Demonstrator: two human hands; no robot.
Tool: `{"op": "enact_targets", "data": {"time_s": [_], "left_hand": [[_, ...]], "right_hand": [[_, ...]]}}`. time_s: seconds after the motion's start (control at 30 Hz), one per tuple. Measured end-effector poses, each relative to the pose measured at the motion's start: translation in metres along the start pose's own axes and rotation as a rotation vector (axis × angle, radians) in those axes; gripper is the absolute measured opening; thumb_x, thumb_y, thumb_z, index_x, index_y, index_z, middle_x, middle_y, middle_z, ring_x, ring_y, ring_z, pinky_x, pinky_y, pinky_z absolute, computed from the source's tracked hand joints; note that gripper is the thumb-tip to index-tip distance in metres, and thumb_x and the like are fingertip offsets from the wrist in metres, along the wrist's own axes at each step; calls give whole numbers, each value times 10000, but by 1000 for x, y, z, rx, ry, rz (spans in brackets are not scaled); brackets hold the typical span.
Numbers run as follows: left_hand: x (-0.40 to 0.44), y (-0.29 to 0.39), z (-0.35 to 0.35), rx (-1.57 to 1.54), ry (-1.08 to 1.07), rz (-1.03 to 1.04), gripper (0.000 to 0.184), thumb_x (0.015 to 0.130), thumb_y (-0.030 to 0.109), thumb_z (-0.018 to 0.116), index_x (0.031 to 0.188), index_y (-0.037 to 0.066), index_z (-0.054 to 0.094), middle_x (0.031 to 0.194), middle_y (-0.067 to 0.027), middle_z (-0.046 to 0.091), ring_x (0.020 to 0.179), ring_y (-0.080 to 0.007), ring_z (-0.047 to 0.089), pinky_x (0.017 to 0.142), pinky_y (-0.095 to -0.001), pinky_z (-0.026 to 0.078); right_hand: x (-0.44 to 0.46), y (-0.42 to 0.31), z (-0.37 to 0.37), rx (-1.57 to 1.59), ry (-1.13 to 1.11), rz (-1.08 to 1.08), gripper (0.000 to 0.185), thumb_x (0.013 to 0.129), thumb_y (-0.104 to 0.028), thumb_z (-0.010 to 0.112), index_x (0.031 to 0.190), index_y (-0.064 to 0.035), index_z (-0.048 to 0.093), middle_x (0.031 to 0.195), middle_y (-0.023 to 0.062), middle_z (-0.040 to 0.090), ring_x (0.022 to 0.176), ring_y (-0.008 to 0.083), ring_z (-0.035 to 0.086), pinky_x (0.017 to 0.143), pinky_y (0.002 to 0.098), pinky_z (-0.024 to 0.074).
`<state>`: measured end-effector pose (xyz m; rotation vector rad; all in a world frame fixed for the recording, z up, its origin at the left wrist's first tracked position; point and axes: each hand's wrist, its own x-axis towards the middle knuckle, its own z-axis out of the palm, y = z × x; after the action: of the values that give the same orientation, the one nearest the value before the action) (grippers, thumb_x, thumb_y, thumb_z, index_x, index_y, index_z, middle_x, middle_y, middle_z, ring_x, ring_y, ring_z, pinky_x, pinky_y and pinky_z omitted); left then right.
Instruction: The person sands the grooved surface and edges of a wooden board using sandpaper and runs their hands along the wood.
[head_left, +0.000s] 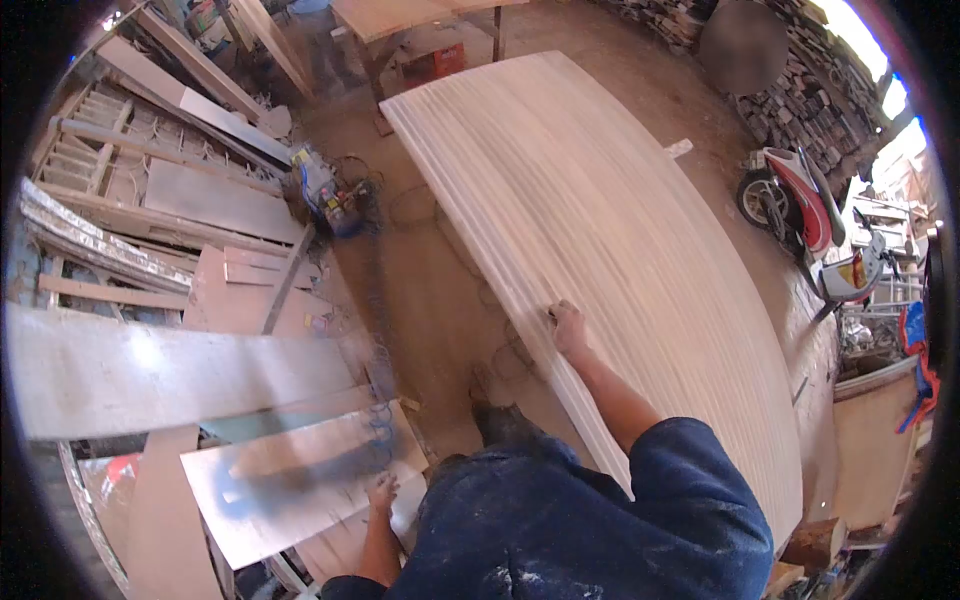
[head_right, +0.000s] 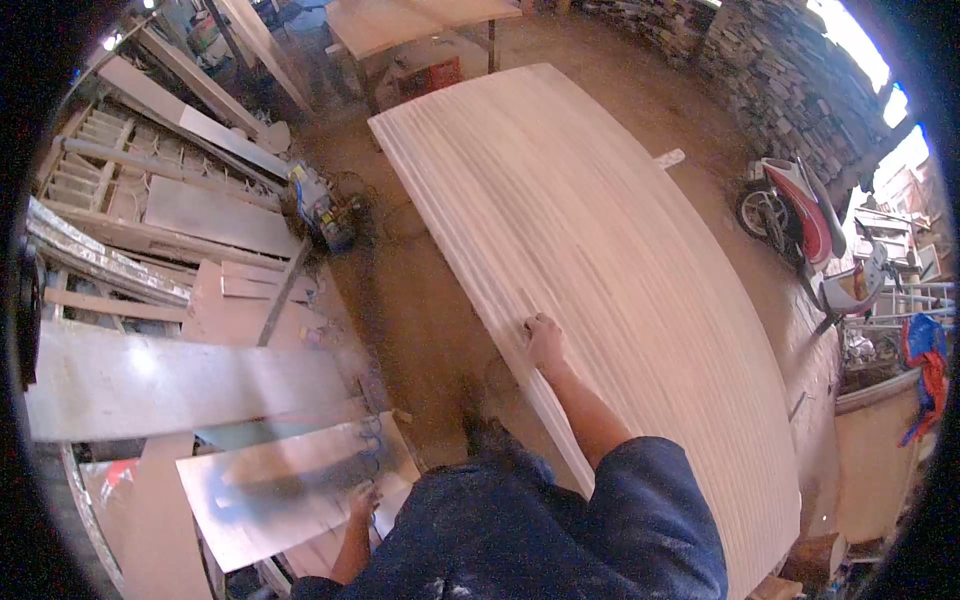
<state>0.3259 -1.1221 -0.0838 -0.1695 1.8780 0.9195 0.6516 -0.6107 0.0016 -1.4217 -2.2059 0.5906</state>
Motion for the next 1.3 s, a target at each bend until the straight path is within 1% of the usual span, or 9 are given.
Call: {"op": "enact_targets", "data": {"time_s": [0.23,0.4,0.53,0.63,0.7,0.93,1.1,1.17,1.3], "left_hand": [[-70,-86,-2,-111,-95,125,369,896,210,703,1198,5,643,919,-37,659,796,-163,642,668,-307,499],[-63,-235,-26,4,-134,172,310,882,220,719,1043,-44,687,963,-77,703,798,-184,643,690,-325,514],[-103,-243,-32,399,-210,73,285,869,211,726,1035,-19,697,959,-81,707,792,-196,645,704,-331,515],[-109,-249,-30,387,-289,282,299,866,189,717,1100,11,664,932,-87,707,789,-212,649,700,-343,524],[-104,-241,-19,-29,-302,-46,348,881,149,692,1200,35,615,950,-78,688,828,-213,654,702,-327,530],[-131,-167,65,232,-232,87,440,896,81,672,1321,52,560,1057,-77,656,941,-205,658,803,-289,531],[-191,-161,172,390,-335,292,434,898,20,657,1321,-2,562,1212,-161,654,1011,-235,655,961,-345,523],[-169,-204,216,323,-501,555,425,910,86,677,1311,-16,578,1244,-147,655,1059,-254,652,1005,-386,498],[-342,-216,341,868,-194,1476,425,864,118,689,1254,-30,610,1294,-202,610,1206,-352,574,1074,-467,417]], "right_hand": [[-124,9,-52,-41,-45,134,155,891,-175,642,863,-30,687,884,181,634,914,404,643,797,500,511],[-218,47,-79,-63,-35,92,133,843,-100,617,896,-5,693,925,204,644,911,407,641,782,475,496],[-293,60,-108,-74,-26,151,176,809,-60,600,939,-22,713,922,191,648,929,383,648,803,464,502],[-345,65,-134,-56,-43,205,225,807,-31,599,992,-40,727,927,181,652,945,374,647,826,459,501],[-383,72,-148,-13,-25,161,246,817,-20,598,1019,-60,732,939,169,655,953,370,641,844,454,505],[-532,110,-202,-24,11,223,252,819,-28,624,1035,-91,735,937,134,652,956,354,631,842,452,514],[-653,139,-251,-45,-51,260,286,807,-57,650,1075,-126,723,954,97,625,970,333,600,837,448,521],[-707,157,-265,-50,-34,276,285,805,-66,650,1075,-125,717,965,98,618,973,333,594,836,452,520],[-807,167,-310,-41,-51,363,285,802,-101,662,1081,-128,710,1002,99,620,986,330,592,846,453,521]]}}
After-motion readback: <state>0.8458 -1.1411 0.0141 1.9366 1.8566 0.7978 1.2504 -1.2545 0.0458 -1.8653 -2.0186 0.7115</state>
